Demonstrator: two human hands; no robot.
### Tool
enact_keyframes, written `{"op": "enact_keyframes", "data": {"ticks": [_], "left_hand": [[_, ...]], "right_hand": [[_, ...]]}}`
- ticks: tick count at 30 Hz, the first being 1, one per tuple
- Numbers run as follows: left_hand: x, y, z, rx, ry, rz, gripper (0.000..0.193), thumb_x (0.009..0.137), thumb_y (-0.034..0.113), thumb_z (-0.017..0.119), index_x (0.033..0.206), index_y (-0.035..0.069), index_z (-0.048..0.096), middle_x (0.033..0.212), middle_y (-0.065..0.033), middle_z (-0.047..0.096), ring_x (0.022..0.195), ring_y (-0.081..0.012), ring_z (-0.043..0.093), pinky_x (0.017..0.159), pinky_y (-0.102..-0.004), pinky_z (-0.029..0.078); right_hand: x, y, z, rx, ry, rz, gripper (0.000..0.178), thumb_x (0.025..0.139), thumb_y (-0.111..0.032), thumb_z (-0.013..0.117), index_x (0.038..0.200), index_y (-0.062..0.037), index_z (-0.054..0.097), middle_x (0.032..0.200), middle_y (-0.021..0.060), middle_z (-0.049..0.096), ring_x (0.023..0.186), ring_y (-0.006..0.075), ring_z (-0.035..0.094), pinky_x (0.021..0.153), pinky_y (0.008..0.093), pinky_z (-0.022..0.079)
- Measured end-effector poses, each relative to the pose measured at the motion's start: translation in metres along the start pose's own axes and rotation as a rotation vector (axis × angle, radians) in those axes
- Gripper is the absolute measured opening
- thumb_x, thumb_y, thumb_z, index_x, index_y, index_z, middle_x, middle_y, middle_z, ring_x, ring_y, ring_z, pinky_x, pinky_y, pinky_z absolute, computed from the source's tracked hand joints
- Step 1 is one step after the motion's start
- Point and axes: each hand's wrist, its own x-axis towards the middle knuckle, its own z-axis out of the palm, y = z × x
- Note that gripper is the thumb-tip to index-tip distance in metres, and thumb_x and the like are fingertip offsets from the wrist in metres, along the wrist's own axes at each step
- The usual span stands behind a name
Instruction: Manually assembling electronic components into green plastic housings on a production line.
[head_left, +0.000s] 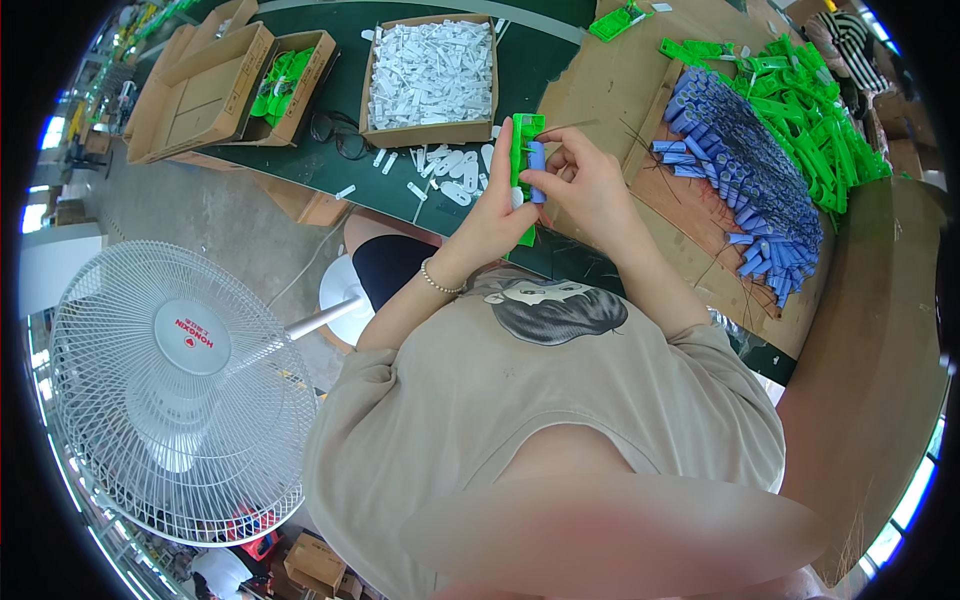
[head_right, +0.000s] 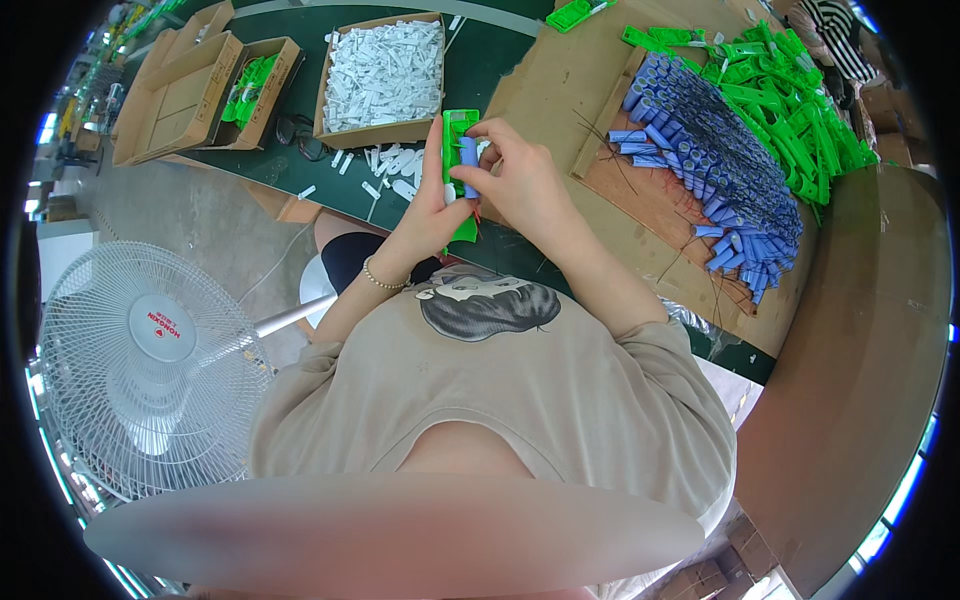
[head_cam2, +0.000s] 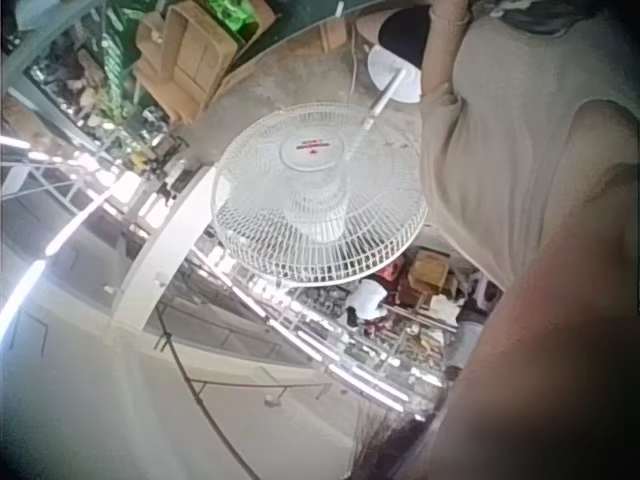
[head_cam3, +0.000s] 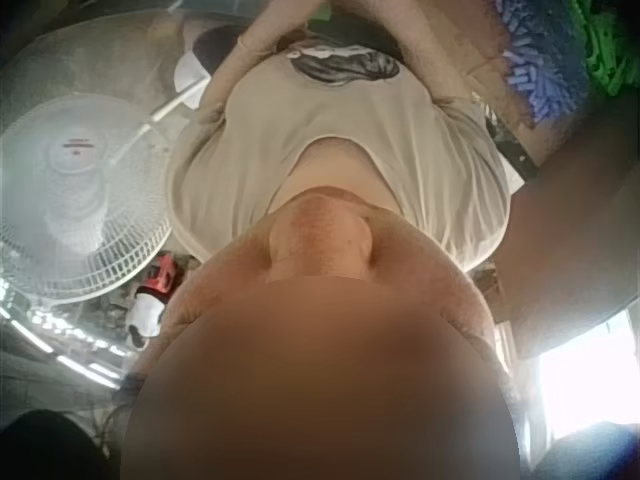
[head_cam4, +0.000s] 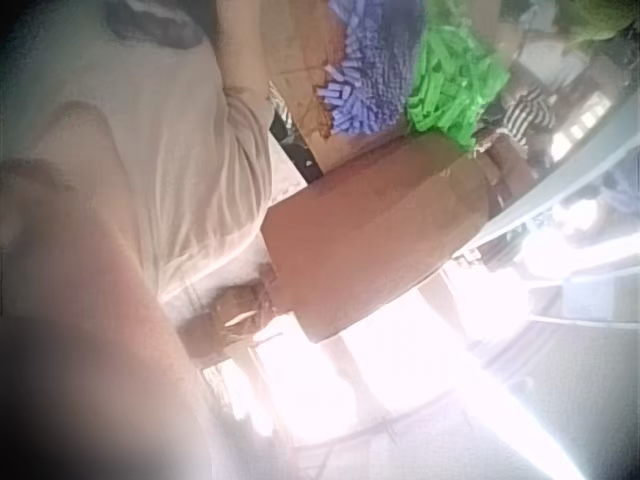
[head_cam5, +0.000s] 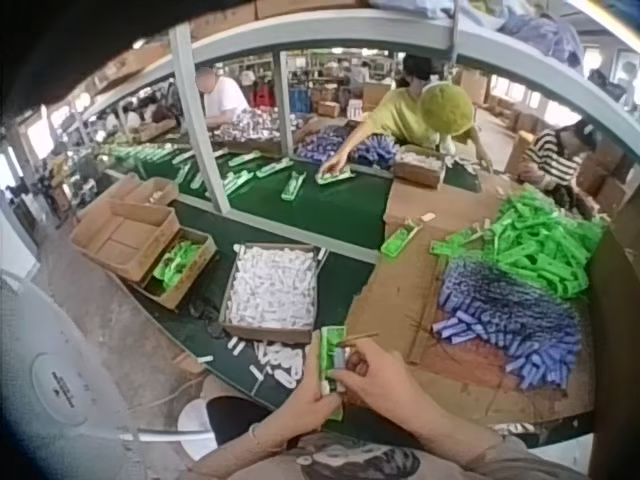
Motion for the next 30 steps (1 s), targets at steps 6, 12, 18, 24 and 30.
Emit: {"op": "enact_keyframes", "data": {"ticks": [6,12,18,24,30], "left_hand": [[-0.002,0.009,-0.004,-0.077,0.026,-0.048,0.092,0.076,-0.01,0.044,0.147,0.011,-0.009,0.144,-0.0144,0.024,0.122,-0.02,0.038,0.091,-0.0283,0.042],[-0.005,0.002,-0.009,0.12,0.071,0.039,0.09,0.077,-0.009,0.046,0.147,0.006,-0.009,0.144,-0.018,0.024,0.125,-0.0223,0.036,0.099,-0.0307,0.036],[-0.009,-0.004,-0.017,0.12,0.065,0.048,0.09,0.077,-0.009,0.047,0.146,0.006,-0.009,0.144,-0.0181,0.022,0.124,-0.023,0.038,0.097,-0.0303,0.039],[-0.017,-0.002,-0.03,-0.004,0.045,0.05,0.093,0.077,-0.004,0.051,0.148,0.011,-0.008,0.141,-0.014,0.027,0.104,-0.017,0.048,0.082,-0.0278,0.046],[-0.035,-0.001,-0.049,-0.383,-0.108,0.011,0.089,0.081,0.003,0.053,0.147,0.012,-0.006,0.127,-0.0143,0.042,0.103,-0.0237,0.055,0.085,-0.0339,0.048]], "right_hand": [[0.006,0.004,0.005,0.21,0.018,0.074,0.037,0.076,-0.008,0.07,0.109,-0.001,0.055,0.073,0.0117,0.066,0.064,0.0141,0.065,0.058,0.0253,0.05],[0.007,-0.001,0.019,0.285,0.078,0.082,0.032,0.077,-0.004,0.069,0.105,0.0,0.056,0.074,0.0104,0.067,0.064,0.0137,0.065,0.059,0.0241,0.051],[0.007,0.0,0.021,0.09,-0.008,-0.045,0.033,0.076,-0.004,0.069,0.107,-0.0021,0.056,0.08,0.01,0.065,0.067,0.0116,0.062,0.061,0.024,0.05],[0.015,0.001,0.036,0.351,0.022,-0.036,0.035,0.079,-0.003,0.067,0.112,0.0002,0.054,0.099,0.0097,0.061,0.078,0.0128,0.059,0.066,0.0268,0.049],[0.028,-0.002,0.05,1.144,-0.36,0.371,0.034,0.085,-0.007,0.065,0.116,0.0006,0.053,0.105,0.0076,0.061,0.084,0.0133,0.06,0.07,0.0274,0.049]]}}
